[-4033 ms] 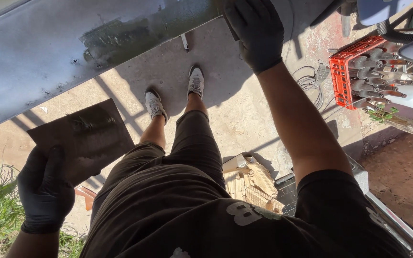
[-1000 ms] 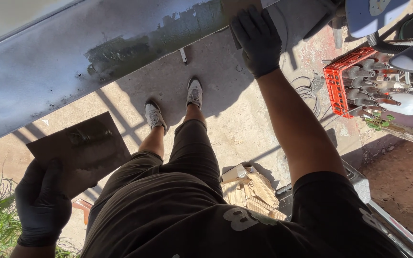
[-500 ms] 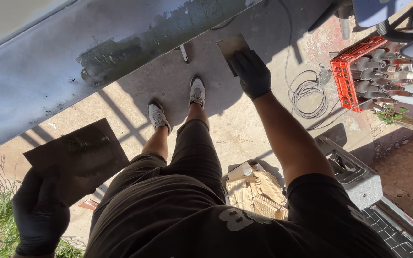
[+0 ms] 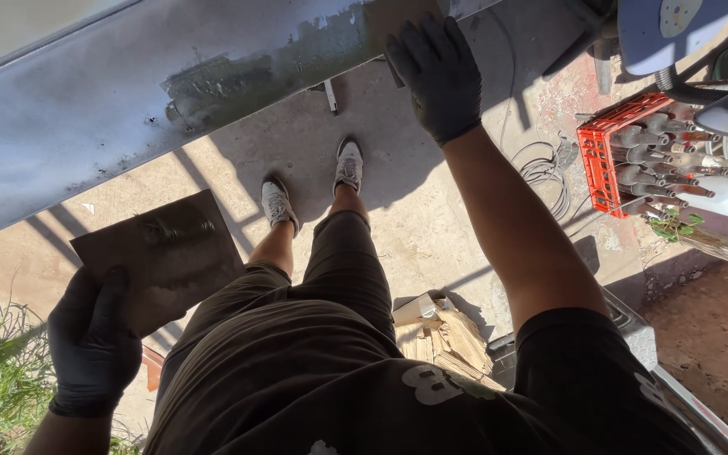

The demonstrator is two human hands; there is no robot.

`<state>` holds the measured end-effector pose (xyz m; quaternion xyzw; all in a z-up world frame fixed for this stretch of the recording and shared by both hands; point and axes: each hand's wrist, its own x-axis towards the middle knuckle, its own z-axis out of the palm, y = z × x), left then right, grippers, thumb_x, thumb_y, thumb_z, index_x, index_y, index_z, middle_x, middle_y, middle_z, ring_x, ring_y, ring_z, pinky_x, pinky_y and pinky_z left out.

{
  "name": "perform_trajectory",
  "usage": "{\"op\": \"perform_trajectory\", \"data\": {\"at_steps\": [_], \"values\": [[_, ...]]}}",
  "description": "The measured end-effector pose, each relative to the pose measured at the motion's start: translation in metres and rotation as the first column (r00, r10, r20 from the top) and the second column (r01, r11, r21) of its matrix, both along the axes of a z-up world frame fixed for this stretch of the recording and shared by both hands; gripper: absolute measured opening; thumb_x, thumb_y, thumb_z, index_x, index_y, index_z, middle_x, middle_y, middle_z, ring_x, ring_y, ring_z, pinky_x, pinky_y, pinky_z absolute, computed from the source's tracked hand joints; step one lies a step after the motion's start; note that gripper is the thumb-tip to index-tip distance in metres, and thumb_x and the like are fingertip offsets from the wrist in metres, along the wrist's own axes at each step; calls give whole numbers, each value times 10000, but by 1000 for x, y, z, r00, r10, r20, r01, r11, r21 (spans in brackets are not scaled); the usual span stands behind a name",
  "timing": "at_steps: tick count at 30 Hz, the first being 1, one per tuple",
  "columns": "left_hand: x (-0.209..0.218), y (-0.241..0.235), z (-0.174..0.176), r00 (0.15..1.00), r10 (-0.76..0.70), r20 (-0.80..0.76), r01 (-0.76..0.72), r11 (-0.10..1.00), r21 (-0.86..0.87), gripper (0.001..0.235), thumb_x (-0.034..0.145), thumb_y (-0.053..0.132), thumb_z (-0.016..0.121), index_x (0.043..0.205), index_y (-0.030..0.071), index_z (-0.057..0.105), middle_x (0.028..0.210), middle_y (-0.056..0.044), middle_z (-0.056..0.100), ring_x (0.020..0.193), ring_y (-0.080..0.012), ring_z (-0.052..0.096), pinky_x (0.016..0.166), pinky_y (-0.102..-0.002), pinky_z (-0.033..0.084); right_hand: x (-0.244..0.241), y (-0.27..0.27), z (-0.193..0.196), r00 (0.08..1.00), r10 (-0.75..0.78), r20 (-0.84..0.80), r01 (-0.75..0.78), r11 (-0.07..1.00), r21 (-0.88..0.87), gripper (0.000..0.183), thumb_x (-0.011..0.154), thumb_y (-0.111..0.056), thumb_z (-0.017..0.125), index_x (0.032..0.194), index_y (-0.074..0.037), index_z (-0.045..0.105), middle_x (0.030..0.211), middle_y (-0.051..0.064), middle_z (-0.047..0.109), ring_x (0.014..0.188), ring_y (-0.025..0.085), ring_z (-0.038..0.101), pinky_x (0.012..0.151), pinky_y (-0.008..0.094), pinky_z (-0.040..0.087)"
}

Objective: The person applies a green filler substance to a metal surface using a putty knife and a metal trowel. They repeatedly scoop the filler from the trowel and spread it onto the surface, smoothing it out with the putty knife.

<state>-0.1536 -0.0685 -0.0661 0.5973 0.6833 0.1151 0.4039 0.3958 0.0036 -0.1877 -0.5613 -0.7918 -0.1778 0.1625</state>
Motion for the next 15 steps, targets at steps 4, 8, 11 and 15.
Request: {"op": "perform_trajectory", "data": {"at_steps": [4, 8, 11, 15], "values": [[-3, -3, 9, 986, 122, 112, -116, 992, -55, 275, 1240, 219, 541, 1324, 11, 699, 1025, -55, 664, 972, -176, 518, 825, -375, 427, -8, -30, -43, 1000, -11, -5, 10, 998, -65, 381, 1144, -86, 525, 1460, -110, 736, 1456, 143, 710, 1370, 416, 639, 1173, 569, 511], [-21, -11, -5, 983, 120, 137, -116, 993, -34, 241, 1251, 140, 526, 1351, -16, 680, 1112, -95, 691, 1016, -192, 535, 877, -381, 437, -15, -62, -72, 999, -18, -36, 16, 999, -49, 359, 1184, -95, 512, 1487, -111, 704, 1492, 156, 678, 1395, 443, 629, 1172, 623, 532], [-22, -14, -8, 988, 121, 93, -118, 992, -39, 235, 1254, 187, 545, 1268, 9, 698, 965, -80, 654, 914, -187, 482, 789, -396, 393, -19, -90, -80, 998, -33, -58, 25, 989, -146, 479, 1038, 53, 457, 1422, -60, 720, 1434, 185, 705, 1358, 443, 662, 1112, 566, 574], [-12, -12, -4, 971, 190, 143, -182, 981, -68, 212, 1244, 208, 583, 1236, 25, 688, 994, -44, 644, 945, -167, 499, 798, -379, 419, -37, -135, -83, 985, -45, -164, -3, 959, -282, 598, 859, 162, 557, 1405, -33, 707, 1353, 198, 725, 1214, 443, 700, 1042, 538, 583]]}}
